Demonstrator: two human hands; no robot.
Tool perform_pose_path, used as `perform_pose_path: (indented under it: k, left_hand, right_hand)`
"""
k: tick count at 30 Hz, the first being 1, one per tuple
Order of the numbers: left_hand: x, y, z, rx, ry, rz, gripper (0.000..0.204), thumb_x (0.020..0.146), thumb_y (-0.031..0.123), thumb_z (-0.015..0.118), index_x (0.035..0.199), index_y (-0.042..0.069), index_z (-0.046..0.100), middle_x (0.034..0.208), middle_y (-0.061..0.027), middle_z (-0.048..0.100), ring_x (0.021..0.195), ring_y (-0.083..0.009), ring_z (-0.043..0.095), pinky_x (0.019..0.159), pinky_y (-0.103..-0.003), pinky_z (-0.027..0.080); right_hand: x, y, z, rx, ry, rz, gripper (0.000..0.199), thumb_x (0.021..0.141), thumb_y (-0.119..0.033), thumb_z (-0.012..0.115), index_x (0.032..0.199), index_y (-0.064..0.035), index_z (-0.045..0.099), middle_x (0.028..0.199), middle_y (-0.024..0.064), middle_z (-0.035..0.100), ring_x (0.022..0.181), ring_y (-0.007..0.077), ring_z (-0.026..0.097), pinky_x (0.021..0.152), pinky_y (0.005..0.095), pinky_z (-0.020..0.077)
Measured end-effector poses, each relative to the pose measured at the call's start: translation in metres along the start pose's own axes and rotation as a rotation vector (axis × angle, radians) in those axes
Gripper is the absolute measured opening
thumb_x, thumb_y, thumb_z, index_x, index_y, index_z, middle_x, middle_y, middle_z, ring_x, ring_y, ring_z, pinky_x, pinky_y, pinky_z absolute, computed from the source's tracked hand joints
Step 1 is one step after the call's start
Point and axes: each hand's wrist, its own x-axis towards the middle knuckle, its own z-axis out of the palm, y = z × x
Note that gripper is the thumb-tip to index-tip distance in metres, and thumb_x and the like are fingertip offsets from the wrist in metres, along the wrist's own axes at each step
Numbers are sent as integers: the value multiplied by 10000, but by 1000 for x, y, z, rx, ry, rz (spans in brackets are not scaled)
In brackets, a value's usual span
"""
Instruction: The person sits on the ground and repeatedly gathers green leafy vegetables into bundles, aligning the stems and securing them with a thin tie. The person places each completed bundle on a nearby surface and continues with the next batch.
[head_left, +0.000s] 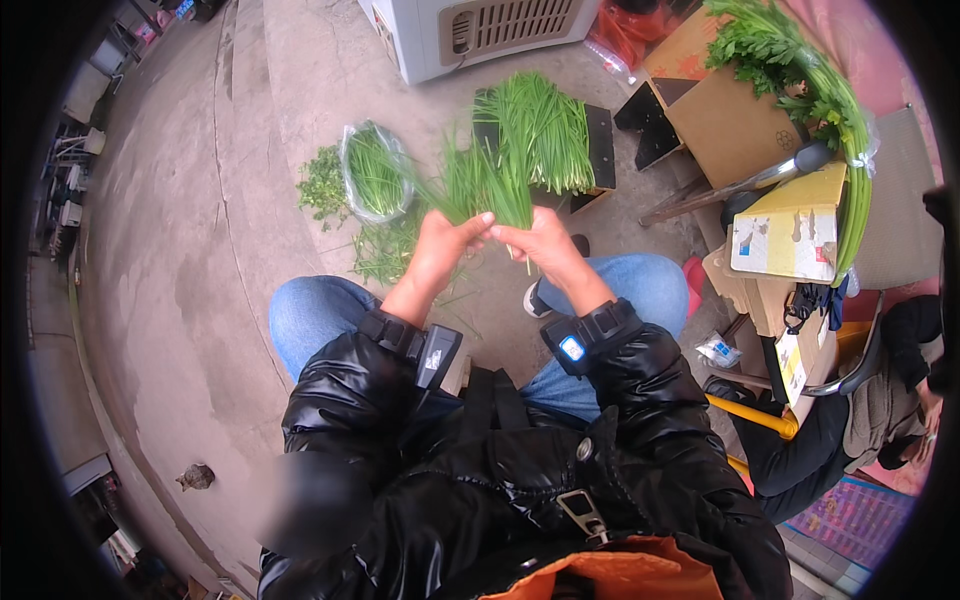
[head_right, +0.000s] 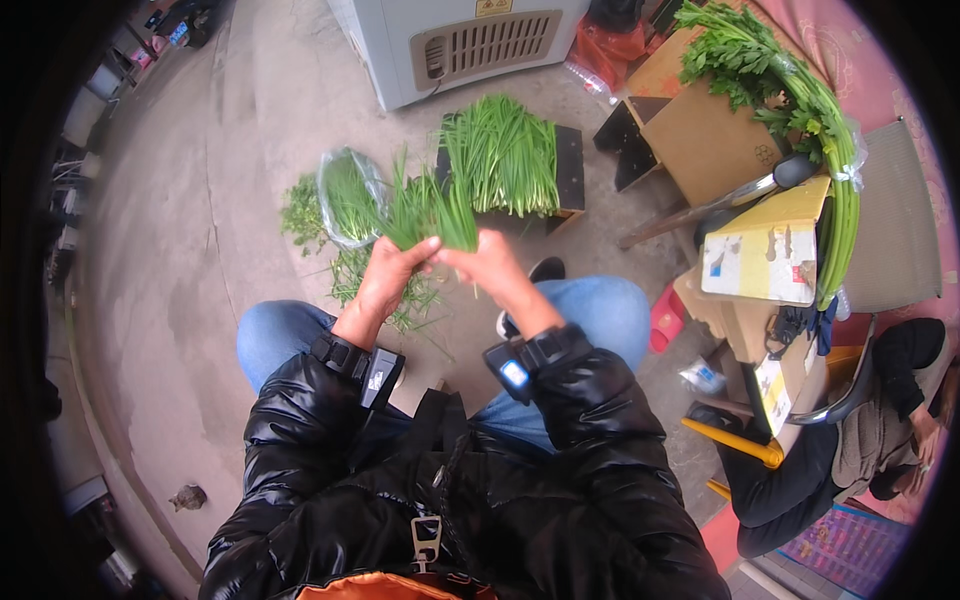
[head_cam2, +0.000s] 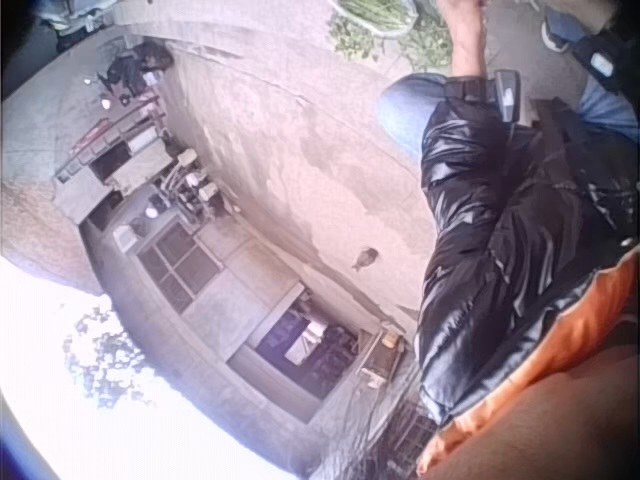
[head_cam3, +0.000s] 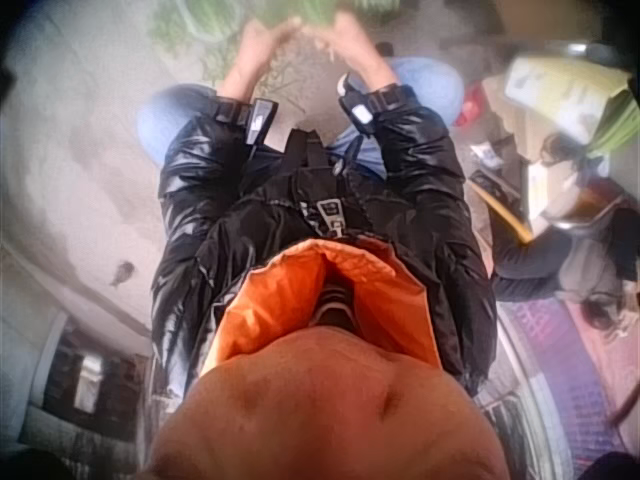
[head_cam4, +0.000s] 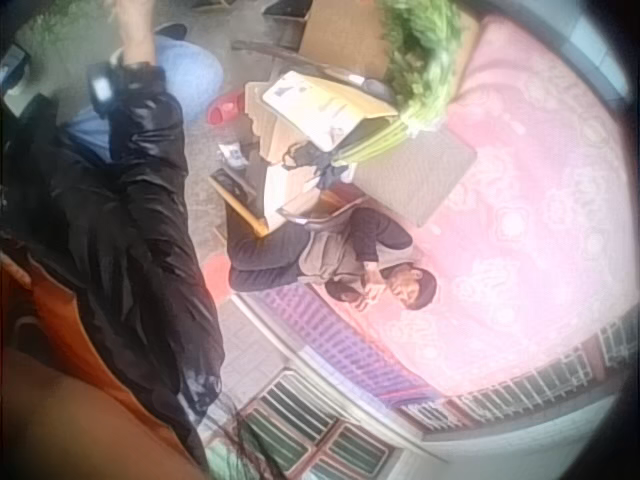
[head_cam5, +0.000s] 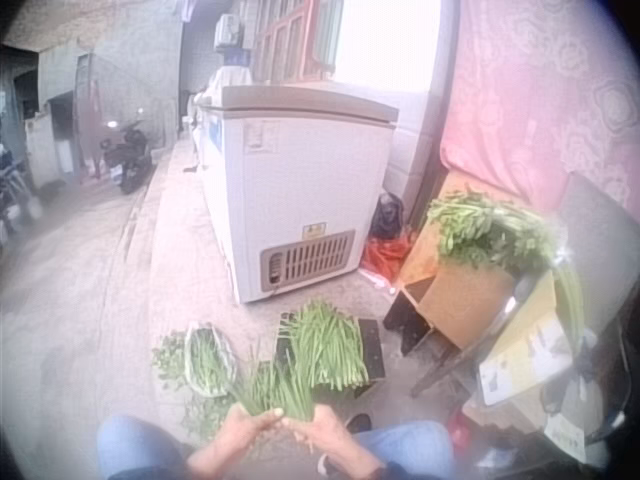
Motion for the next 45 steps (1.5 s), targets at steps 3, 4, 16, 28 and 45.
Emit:
perform_pose_path:
  k: [3,4,16,28,45]
  left_hand:
    - [0,0,1,1,-16,19,117,828,109,646,920,42,621,797,-4,634,678,-83,575,570,-208,438]
    - [0,1,0,-10,-19,10,131,828,104,644,938,38,619,804,-6,636,681,-84,576,572,-209,440]
    - [0,4,1,-46,-10,30,245,827,90,633,1049,0,586,842,-34,637,704,-95,586,585,-221,449]
    - [-1,4,3,-135,56,22,356,823,65,636,1147,-36,529,878,-59,619,719,-114,595,596,-226,468]
    - [2,0,-2,94,12,44,123,821,112,653,907,31,621,782,-16,628,685,-85,569,584,-214,445]
  right_hand:
    - [-1,-2,2,-5,13,1,139,803,-121,651,907,-34,619,803,18,630,519,40,460,460,188,384]
    - [-1,-2,3,-7,26,4,137,802,-117,649,907,-34,620,815,23,637,520,40,461,461,188,384]
    - [-1,-2,1,54,35,-28,185,808,-119,644,967,-29,614,778,-3,603,537,36,455,473,185,380]
    - [-2,-2,2,70,53,-56,101,800,-98,626,877,-42,592,707,-9,554,530,50,468,473,192,385]
    - [-2,-2,2,14,75,-36,121,810,-107,656,892,-34,604,705,-14,556,515,45,465,457,190,383]
